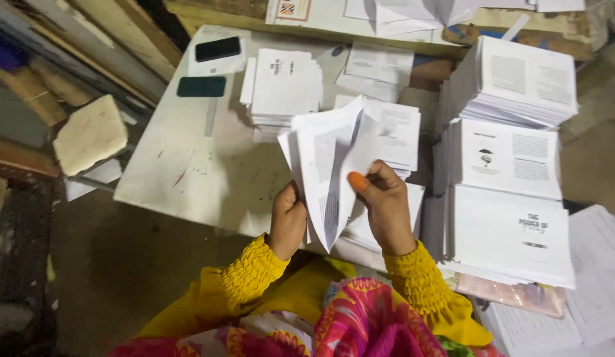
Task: Folding printed paper sheets into booklets and stacking them on a work surface.
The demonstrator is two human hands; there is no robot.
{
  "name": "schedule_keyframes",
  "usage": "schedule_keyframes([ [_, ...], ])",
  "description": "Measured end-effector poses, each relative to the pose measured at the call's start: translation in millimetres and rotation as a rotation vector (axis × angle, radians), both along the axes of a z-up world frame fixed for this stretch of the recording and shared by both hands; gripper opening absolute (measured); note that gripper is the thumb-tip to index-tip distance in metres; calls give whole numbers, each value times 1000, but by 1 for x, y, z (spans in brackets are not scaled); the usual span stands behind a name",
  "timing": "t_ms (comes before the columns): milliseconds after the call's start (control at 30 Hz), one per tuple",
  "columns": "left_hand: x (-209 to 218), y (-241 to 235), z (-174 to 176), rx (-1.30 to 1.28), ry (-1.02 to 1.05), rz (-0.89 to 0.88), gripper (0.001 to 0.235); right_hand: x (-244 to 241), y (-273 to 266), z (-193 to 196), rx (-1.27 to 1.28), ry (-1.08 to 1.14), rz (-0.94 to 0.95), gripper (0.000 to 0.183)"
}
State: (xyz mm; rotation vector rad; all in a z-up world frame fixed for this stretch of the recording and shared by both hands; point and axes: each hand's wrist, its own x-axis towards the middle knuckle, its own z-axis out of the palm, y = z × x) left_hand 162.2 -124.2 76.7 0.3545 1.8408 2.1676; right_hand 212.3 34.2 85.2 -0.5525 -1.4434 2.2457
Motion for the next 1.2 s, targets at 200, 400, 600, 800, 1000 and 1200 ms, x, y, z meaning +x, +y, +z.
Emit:
schedule_keyframes([
  [200, -6, -54, -27, -65, 101, 213, 20, 21, -35, 21, -161, 45, 221, 62],
  [400, 16, -71, 25, -226, 905, -159, 39, 15, -89, -10, 223, -119, 259, 58],
  [600, -83, -138, -19, -357, 706, 142, 50, -32, -146, 2, -104, -227, -82, 37],
  [800, -129, -176, -88, -90, 294, -247, 49, -66, -153, -89, 347, -50, 127, 39],
  [1000, -142, -191, -147, -16, 301, -343, 34, -84, -166, -127, 524, -14, 94, 42],
  [1200, -143, -183, -122, 39, 276, -301, 32, -93, -176, -122, 481, 6, -97, 56],
])
